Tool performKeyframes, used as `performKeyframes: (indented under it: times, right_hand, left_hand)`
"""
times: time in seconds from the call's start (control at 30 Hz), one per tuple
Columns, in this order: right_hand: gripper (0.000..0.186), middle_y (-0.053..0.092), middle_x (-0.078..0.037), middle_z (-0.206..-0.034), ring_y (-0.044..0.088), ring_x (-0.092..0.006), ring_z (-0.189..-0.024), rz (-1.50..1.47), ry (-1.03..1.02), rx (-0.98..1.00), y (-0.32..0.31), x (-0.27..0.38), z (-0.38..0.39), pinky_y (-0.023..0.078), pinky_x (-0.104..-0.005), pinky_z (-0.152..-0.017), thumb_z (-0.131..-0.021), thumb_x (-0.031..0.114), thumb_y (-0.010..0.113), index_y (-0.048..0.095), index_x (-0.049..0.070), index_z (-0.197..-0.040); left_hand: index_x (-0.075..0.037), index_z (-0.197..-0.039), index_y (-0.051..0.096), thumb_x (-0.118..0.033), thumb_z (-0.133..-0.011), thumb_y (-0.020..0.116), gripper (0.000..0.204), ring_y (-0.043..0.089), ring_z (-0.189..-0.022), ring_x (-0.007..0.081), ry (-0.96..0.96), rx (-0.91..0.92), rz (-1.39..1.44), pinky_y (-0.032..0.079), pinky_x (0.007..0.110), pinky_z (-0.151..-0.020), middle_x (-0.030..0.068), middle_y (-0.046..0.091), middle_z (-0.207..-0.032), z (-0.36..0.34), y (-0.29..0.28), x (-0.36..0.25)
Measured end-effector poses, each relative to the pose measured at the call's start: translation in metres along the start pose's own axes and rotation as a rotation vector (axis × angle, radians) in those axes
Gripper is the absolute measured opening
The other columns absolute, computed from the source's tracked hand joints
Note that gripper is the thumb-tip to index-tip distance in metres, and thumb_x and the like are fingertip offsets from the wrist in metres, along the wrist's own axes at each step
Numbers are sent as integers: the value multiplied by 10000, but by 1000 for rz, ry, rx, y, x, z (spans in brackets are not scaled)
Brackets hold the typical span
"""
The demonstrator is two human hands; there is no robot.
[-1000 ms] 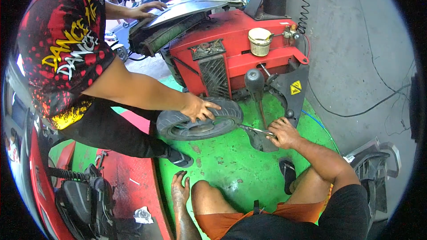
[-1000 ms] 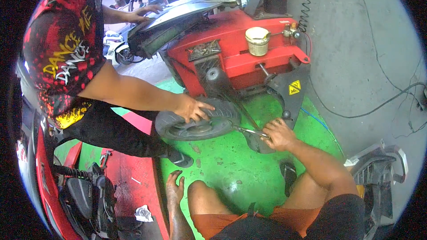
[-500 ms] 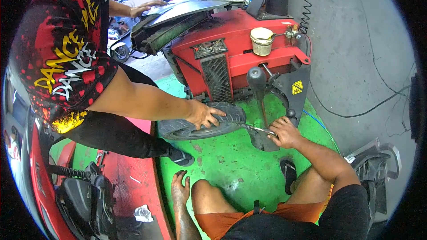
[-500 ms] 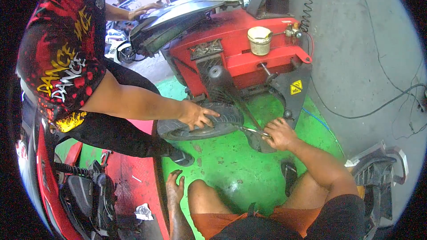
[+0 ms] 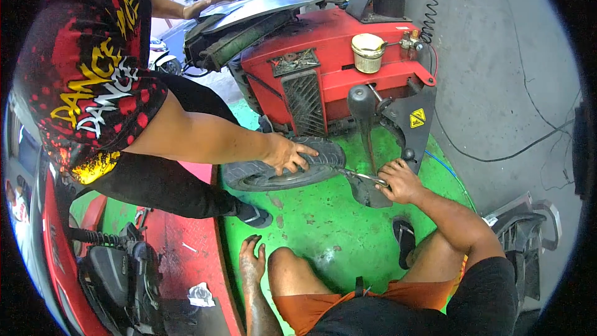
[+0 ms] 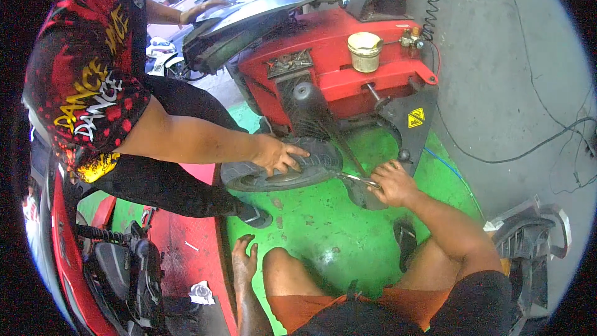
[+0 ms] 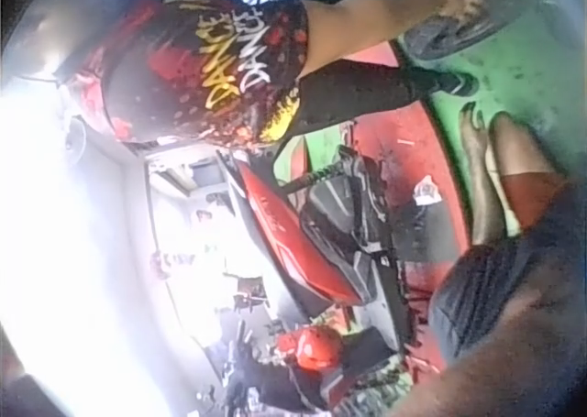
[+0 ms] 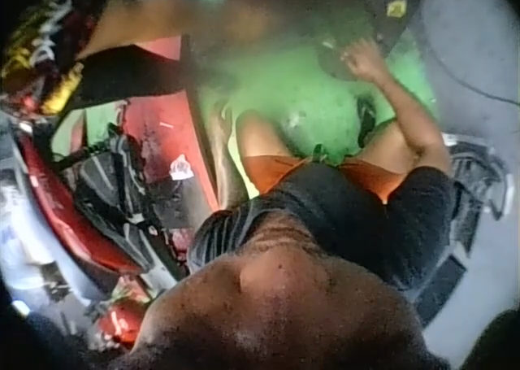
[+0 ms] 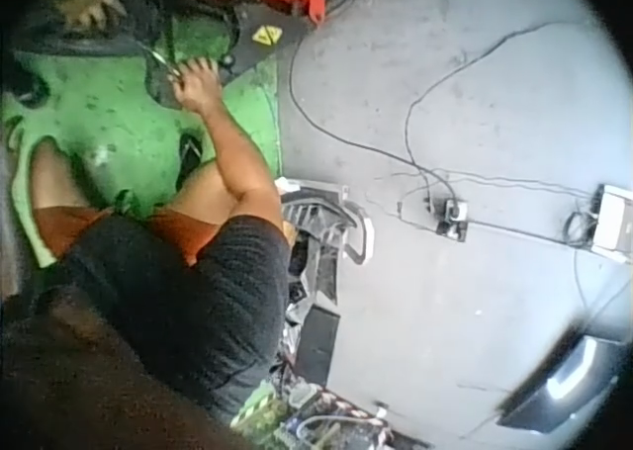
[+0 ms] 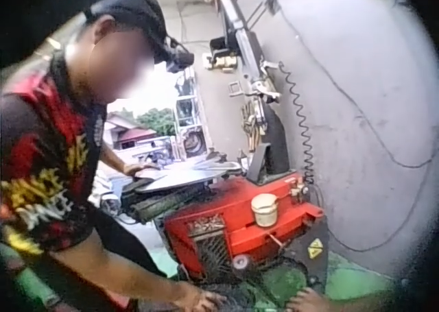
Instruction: Replacing a motorcycle tire using a tire changer machine.
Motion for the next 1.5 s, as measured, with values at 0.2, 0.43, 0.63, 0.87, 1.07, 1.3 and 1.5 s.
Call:
performKeyframes:
  times: [0.2, 0.43, 0.63, 0.87, 1.07, 1.3, 1.5]
  right_hand:
    - [265, 618, -88, -1020, 551, -280, -1060, -7, -18, -26, -6, 3, -1, 373, -454, -1007, -882, 320, 626, 660, 76, -980]
    - [253, 614, -89, -1014, 550, -284, -1053, -17, -36, -59, -6, 4, 1, 375, -450, -999, -877, 305, 631, 656, 74, -977]
    - [271, 615, -94, -1022, 540, -282, -1081, -13, -20, -28, -3, 1, -1, 362, -451, -1011, -885, 321, 616, 659, 72, -984]
    - [294, 612, -100, -1037, 532, -287, -1106, -16, -8, -5, 2, -1, 0, 349, -461, -1028, -897, 340, 599, 659, 77, -1013]
    - [276, 609, -93, -1044, 532, -287, -1107, -26, -9, -17, 1, -1, 2, 352, -473, -1031, -896, 332, 608, 652, 86, -1014]
    - [260, 607, -92, -1027, 537, -290, -1095, -20, -16, -31, -2, 1, 1, 360, -471, -1015, -893, 326, 612, 649, 90, -993]
    - [257, 610, -88, -1006, 542, -287, -1084, -10, -31, -51, -5, 3, 1, 363, -470, -1010, -885, 326, 619, 657, 84, -964]
  left_hand:
    - [-26, -1129, 656, -48, -852, 661, 278, 599, -1116, 359, -7, 12, -7, 462, 426, -990, 190, 635, -1155, 0, -1, 2]
    - [-28, -1132, 660, -60, -855, 664, 279, 596, -1119, 357, -15, 10, 0, 460, 425, -993, 185, 632, -1162, 0, -1, 3]
    - [-31, -1137, 662, -68, -860, 665, 279, 594, -1128, 359, -27, 15, -2, 458, 426, -997, 185, 632, -1173, -3, 1, 3]
    - [-32, -1138, 662, -64, -859, 666, 281, 594, -1131, 370, -15, 10, 3, 460, 432, -994, 194, 630, -1178, -4, 3, 3]
    - [-42, -1148, 660, -70, -861, 668, 288, 593, -1132, 371, 7, 18, -14, 461, 435, -993, 195, 627, -1181, -2, 2, 0]
    - [-46, -1147, 662, -63, -855, 673, 293, 593, -1134, 371, -10, 21, -11, 461, 436, -993, 192, 627, -1184, -2, 2, -1]
    - [-46, -1149, 662, -53, -852, 674, 298, 596, -1134, 363, -44, 34, -1, 462, 428, -994, 191, 626, -1190, -2, 2, 1]
Point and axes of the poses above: each hand's wrist, its own z-axis away from the middle knuckle, its own y-axis out of the palm, x = y × z, the point moved 10 cm from there along -z, towards the middle knuckle
